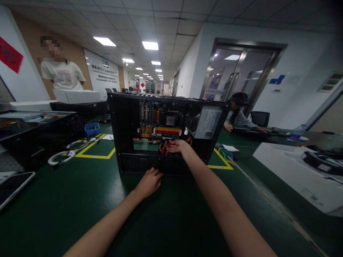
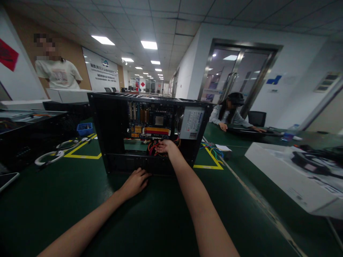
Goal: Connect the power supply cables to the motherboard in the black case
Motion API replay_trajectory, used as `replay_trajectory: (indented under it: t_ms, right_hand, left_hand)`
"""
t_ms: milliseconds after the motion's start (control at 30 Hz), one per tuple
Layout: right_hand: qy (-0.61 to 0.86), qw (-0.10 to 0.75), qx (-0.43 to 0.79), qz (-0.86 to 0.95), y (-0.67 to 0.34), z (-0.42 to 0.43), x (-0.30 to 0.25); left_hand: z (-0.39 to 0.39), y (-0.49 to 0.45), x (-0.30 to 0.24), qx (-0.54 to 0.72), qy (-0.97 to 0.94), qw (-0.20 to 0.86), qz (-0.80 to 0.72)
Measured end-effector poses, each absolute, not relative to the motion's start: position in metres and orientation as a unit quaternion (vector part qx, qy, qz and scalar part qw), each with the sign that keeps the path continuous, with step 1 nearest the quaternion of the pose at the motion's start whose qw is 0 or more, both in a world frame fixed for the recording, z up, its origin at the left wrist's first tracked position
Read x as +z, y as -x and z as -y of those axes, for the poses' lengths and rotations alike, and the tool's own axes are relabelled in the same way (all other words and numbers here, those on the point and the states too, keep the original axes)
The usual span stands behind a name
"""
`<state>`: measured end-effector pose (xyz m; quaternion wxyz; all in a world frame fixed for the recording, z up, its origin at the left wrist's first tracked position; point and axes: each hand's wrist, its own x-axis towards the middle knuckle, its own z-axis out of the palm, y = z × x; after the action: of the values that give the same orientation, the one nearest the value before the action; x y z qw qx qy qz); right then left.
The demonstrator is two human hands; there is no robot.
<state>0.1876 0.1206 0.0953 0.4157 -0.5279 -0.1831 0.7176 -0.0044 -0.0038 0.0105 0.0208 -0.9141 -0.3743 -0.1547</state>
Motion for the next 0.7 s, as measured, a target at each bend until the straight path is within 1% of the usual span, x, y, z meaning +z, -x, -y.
replay_trajectory:
  t_ms: [500,700]
  right_hand:
    - [0.521,0.448,0.705,0.176,-0.184,-0.1191,0.0964]
    - [0.509,0.444,0.719,0.166,-0.1855,-0.1189,0.0967]
  left_hand:
    - [0.0054,0.0038,0.0135,-0.154,0.914,0.017,0.374]
    - [0.0053,0.0032,0.0131,-0.151,0.915,0.019,0.374]
